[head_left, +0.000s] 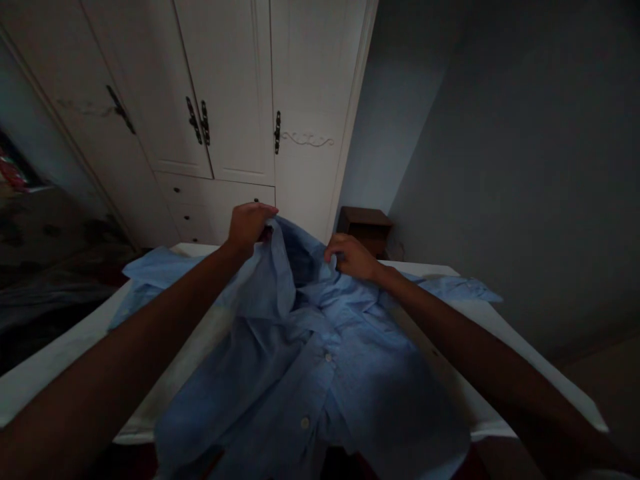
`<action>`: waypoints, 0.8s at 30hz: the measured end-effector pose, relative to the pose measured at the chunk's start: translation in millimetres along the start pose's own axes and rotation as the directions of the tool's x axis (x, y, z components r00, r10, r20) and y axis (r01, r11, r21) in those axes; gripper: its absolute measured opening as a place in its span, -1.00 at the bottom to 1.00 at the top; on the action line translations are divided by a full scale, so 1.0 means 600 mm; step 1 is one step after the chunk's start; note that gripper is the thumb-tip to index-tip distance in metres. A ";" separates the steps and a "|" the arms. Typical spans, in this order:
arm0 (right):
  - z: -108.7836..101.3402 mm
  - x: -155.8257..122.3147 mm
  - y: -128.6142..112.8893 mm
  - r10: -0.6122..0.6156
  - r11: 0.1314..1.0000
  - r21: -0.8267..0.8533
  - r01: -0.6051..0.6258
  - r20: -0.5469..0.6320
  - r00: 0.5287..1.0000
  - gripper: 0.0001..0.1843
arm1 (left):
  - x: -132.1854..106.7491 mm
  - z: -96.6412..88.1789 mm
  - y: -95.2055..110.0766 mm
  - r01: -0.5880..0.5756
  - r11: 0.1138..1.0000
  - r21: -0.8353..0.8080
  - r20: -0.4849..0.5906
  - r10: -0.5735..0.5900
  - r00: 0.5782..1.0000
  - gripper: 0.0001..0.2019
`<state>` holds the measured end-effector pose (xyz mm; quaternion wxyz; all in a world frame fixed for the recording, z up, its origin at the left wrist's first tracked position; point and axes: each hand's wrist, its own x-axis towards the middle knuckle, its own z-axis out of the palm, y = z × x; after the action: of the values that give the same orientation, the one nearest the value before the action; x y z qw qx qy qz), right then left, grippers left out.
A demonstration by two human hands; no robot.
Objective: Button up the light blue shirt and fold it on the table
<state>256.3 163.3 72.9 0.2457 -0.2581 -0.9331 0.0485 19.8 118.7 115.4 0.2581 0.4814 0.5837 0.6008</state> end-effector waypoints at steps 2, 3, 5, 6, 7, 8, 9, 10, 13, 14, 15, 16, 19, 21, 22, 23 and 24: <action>0.005 0.013 0.007 0.164 0.984 -0.040 -0.174 -0.192 0.968 -0.67 | 0.017 0.031 -0.017 0.019 1.000 -0.015 0.060 -0.018 0.998 -0.74; 0.011 0.021 0.009 0.231 0.965 -0.063 -0.254 -0.248 0.941 -0.65 | 0.024 0.046 -0.028 0.017 1.000 -0.003 0.106 -0.017 0.994 -0.74; 0.030 0.034 0.011 0.320 0.928 -0.112 -0.355 -0.248 0.914 -0.55 | 0.033 0.068 -0.056 -0.012 0.998 0.066 0.185 0.000 0.983 -0.71; 0.040 0.040 0.011 0.343 0.919 -0.130 -0.373 -0.206 0.917 -0.48 | 0.036 0.073 -0.070 -0.034 0.994 0.109 0.202 0.011 0.979 -0.69; 0.049 0.044 0.010 0.353 0.916 -0.140 -0.375 -0.157 0.922 -0.41 | 0.036 0.074 -0.085 -0.058 0.986 0.155 0.217 0.023 0.976 -0.67; 0.058 0.046 0.010 0.355 0.919 -0.141 -0.369 -0.118 0.928 -0.37 | 0.035 0.072 -0.099 -0.084 0.976 0.201 0.230 0.036 0.973 -0.66; 0.065 0.047 0.009 0.351 0.922 -0.136 -0.362 -0.097 0.931 -0.35 | 0.032 0.066 -0.112 -0.110 0.963 0.245 0.245 0.048 0.968 -0.65; 0.071 0.046 0.009 0.345 0.926 -0.130 -0.355 -0.092 0.934 -0.35 | 0.028 0.058 -0.124 -0.136 0.948 0.288 0.264 0.058 0.963 -0.65; 0.081 0.037 0.008 0.326 0.933 -0.124 -0.338 -0.102 0.940 -0.39 | 0.010 0.029 -0.153 -0.200 0.900 0.387 0.309 0.078 0.948 -0.58; 0.082 0.032 0.006 0.312 0.938 -0.124 -0.324 -0.108 0.944 -0.40 | 0.004 0.020 -0.159 -0.214 0.889 0.405 0.315 0.084 0.945 -0.55; 0.083 0.026 0.003 0.287 0.946 -0.122 -0.300 -0.114 0.951 -0.42 | -0.003 0.011 -0.165 -0.230 0.876 0.424 0.320 0.092 0.943 -0.53; 0.084 0.019 -0.001 0.251 0.957 -0.119 -0.265 -0.119 0.961 -0.43 | -0.009 0.003 -0.169 -0.254 0.858 0.447 0.330 0.106 0.938 -0.51; 0.085 -0.011 -0.023 0.119 0.986 -0.101 -0.132 -0.124 0.985 -0.49 | -0.025 -0.018 -0.176 -0.365 0.758 0.541 0.379 0.167 0.910 -0.51; 0.084 -0.039 -0.043 0.055 0.994 -0.086 -0.065 -0.121 0.991 -0.53 | -0.034 -0.030 -0.174 -0.431 0.688 0.584 0.406 0.211 0.889 -0.54; 0.083 -0.054 -0.053 0.033 0.996 -0.076 -0.042 -0.120 0.992 -0.56 | -0.039 -0.036 -0.172 -0.444 0.673 0.591 0.404 0.230 0.886 -0.55; 0.081 -0.070 -0.062 0.020 0.998 -0.064 -0.028 -0.120 0.993 -0.58 | -0.045 -0.041 -0.169 -0.446 0.670 0.593 0.391 0.244 0.888 -0.56; 0.078 -0.087 -0.070 0.017 0.998 -0.052 -0.023 -0.122 0.992 -0.61 | -0.051 -0.046 -0.164 -0.435 0.678 0.592 0.369 0.252 0.895 -0.57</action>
<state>253.3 102.3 18.2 0.2946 -0.2764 -0.9147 0.0102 -17.0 97.7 17.3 0.0258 0.7161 0.6172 0.3250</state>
